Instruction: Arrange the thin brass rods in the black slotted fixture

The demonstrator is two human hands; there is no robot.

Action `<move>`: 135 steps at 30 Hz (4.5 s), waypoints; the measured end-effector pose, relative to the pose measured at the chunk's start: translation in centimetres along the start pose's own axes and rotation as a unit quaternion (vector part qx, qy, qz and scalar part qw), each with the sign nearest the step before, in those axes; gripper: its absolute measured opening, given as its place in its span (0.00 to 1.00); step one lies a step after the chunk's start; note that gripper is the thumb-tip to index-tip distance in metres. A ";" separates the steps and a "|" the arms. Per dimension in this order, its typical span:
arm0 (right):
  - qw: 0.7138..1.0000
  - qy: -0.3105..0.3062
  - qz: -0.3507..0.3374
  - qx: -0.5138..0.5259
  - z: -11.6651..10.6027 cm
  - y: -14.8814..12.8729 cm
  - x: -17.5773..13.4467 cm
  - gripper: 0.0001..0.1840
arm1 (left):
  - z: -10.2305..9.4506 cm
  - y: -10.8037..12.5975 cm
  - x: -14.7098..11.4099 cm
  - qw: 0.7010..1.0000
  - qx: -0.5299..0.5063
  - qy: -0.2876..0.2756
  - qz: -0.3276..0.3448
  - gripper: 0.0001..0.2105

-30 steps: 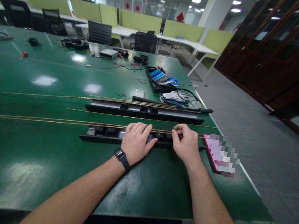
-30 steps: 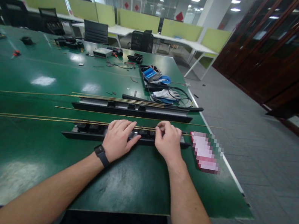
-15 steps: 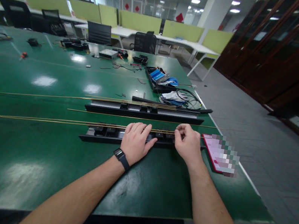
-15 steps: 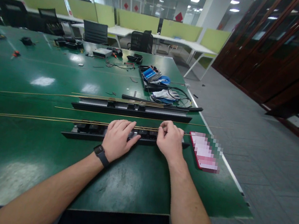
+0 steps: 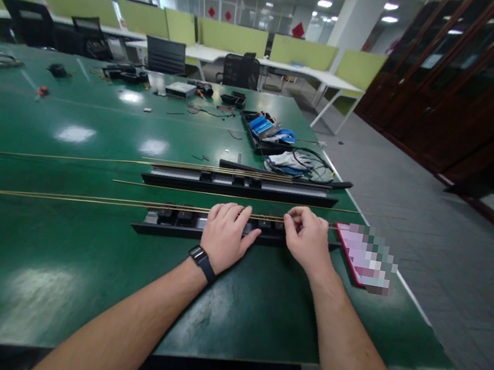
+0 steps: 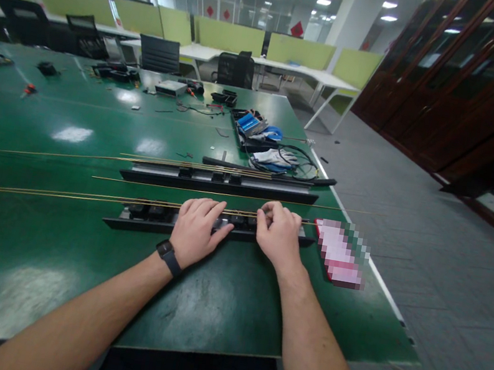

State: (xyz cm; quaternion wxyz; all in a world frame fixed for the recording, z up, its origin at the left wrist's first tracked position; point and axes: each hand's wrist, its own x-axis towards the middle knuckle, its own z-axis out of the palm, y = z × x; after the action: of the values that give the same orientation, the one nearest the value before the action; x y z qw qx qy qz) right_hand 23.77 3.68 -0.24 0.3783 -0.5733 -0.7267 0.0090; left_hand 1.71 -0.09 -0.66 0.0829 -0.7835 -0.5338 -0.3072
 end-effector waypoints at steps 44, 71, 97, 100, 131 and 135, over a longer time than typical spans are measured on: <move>1.000 -0.003 -0.004 0.020 -0.3 -0.3 0.1 0.08 | -0.1 0.0 0.0 1.000 -0.005 -0.004 -0.004 0.21; 1.000 0.005 0.002 0.018 -0.7 -0.2 0.3 0.05 | 0.1 -0.1 0.0 1.000 -0.007 0.000 -0.001 0.21; 1.000 0.002 0.014 0.027 -0.5 0.1 0.3 0.05 | 0.1 -0.1 0.0 1.000 -0.008 -0.006 -0.001 0.21; 1.000 0.003 0.015 0.022 -0.5 0.2 0.3 0.05 | 0.1 -0.1 0.0 1.000 -0.011 -0.006 -0.002 0.21; 1.000 0.000 0.013 0.018 -0.4 0.0 0.3 0.06 | 0.1 -0.1 0.0 1.000 -0.009 -0.004 -0.002 0.21; 1.000 0.003 0.015 0.016 -0.6 0.1 0.3 0.05 | 0.0 -0.1 0.0 1.000 -0.011 -0.004 -0.002 0.20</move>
State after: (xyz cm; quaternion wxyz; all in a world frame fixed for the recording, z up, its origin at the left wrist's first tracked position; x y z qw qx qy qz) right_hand 24.13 3.71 0.28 0.3896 -0.5782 -0.7165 0.0252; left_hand 1.67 -0.03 -0.65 0.0715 -0.7845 -0.5323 -0.3100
